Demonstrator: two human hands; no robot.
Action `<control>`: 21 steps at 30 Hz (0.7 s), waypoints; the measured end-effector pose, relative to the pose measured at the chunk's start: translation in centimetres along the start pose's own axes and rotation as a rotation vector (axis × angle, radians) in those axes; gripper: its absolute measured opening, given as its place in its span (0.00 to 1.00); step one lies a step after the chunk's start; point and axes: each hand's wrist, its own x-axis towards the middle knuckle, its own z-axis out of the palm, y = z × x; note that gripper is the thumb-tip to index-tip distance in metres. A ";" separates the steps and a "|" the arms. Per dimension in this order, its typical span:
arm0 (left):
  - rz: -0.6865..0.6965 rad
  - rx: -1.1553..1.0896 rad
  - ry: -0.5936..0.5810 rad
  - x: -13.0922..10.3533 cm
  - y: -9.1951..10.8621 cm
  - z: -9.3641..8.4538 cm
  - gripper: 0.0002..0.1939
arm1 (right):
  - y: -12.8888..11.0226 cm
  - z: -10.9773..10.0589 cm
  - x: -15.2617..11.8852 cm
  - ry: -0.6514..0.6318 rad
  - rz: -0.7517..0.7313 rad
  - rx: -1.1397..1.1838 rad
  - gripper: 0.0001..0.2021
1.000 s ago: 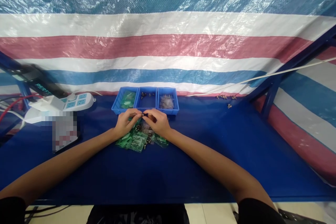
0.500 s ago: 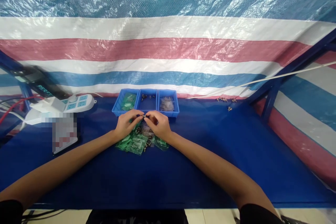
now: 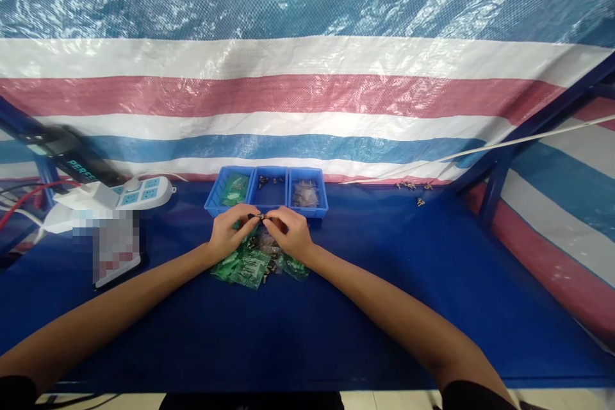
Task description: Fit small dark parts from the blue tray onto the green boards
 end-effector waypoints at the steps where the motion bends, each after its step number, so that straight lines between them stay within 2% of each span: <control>1: -0.014 0.000 0.003 -0.1 0.0 0.0 0.06 | 0.0 0.0 0.0 -0.005 0.002 0.002 0.09; 9: 0.012 0.002 0.029 -0.2 -0.1 0.0 0.05 | -0.2 -0.2 0.1 -0.001 0.017 0.009 0.09; 21: 0.034 -0.011 -0.027 0.1 -0.1 -0.1 0.08 | -0.1 -0.2 0.0 0.015 0.000 0.022 0.07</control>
